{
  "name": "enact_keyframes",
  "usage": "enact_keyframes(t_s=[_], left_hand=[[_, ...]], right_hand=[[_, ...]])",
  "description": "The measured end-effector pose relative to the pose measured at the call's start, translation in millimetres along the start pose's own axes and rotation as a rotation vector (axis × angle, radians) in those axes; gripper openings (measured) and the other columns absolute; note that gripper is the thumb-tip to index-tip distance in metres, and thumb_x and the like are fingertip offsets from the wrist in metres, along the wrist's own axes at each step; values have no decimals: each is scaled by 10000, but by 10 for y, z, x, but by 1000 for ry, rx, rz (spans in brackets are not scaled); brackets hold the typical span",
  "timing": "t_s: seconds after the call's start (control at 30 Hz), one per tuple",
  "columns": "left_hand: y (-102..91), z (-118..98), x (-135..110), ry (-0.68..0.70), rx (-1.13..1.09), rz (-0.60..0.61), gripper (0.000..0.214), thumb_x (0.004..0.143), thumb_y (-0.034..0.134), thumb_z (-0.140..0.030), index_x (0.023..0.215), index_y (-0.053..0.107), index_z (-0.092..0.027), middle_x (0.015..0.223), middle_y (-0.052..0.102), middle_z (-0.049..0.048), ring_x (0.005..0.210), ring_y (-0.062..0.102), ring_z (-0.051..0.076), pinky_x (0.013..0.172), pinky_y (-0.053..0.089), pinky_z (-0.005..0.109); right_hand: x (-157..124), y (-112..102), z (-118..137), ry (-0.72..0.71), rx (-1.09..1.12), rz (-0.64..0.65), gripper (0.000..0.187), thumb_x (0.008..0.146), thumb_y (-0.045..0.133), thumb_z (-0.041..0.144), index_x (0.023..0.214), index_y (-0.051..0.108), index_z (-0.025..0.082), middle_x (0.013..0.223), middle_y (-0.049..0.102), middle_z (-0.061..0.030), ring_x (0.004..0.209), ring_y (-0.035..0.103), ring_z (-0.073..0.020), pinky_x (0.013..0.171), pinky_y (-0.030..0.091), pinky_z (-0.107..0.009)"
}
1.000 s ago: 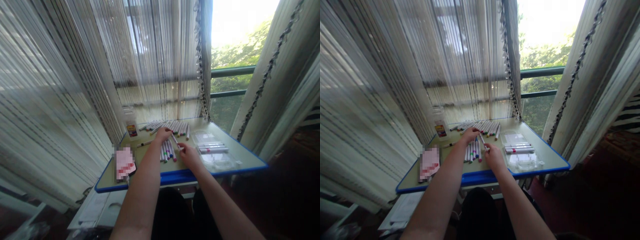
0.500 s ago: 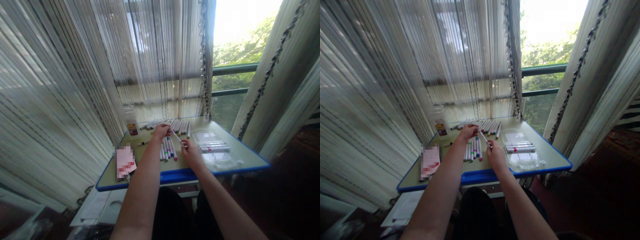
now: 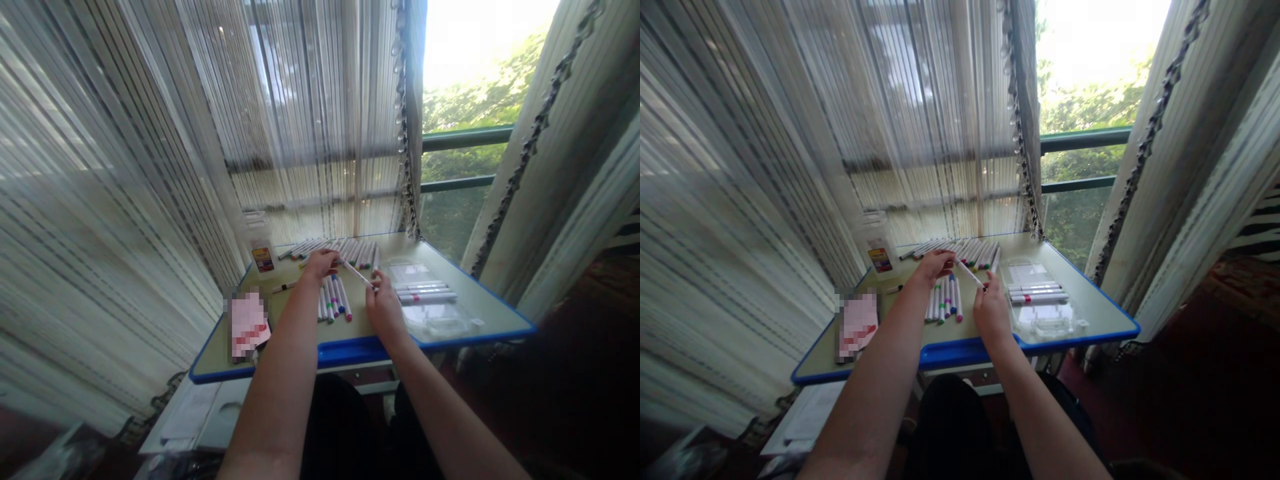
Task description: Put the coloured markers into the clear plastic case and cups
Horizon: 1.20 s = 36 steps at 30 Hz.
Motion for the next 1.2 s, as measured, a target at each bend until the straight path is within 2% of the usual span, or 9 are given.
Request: enact_keyframes(t_s=[0.17,0.3,0.4,0.6,0.83,1.2], left_hand=[[-1,13,17,-8,-18,6,89,715,602,-171,795,625,-139,668,617,2,569,560,72,573,484,203],[4,11,18,-30,-46,30,111,697,593,-109,801,625,-135,595,574,-22,501,519,55,532,463,179],[12,6,8,-49,-65,54,135,691,575,-70,806,624,-122,555,554,-30,461,494,47,517,457,169],[34,-13,-20,-64,-83,98,202,692,510,-14,817,621,-127,609,610,-14,491,531,62,578,495,200],[45,-14,-54,-72,-65,114,273,620,511,55,782,614,-139,668,639,-15,521,542,58,564,472,173],[58,-26,-98,-54,-77,161,248,605,578,41,788,615,-123,662,628,-4,569,560,67,582,472,178]], right_hand=[[1,-10,2,30,31,0,430,841,370,249,1233,442,90,990,638,-168,850,601,-256,784,448,-395],[11,-10,-70,113,104,28,364,842,375,282,1143,491,112,925,653,-154,815,615,-253,753,454,-387],[16,-13,-127,160,176,2,317,848,372,310,1079,505,138,867,655,-127,757,614,-241,702,460,-376],[27,-33,-150,127,223,-95,287,837,412,338,1034,523,161,951,635,-139,810,609,-242,727,467,-386],[39,-45,-132,58,214,-123,244,828,416,298,995,536,168,1012,613,-150,912,584,-253,821,452,-421],[43,-53,-145,38,216,-140,233,819,417,287,975,542,168,985,603,-142,915,574,-251,850,447,-436]])
Point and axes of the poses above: each hand's wrist, its own x-axis towards the middle knuckle, its own y-axis out of the palm, z = x × y, the point moved 4 cm from there along x, towards the middle knuckle
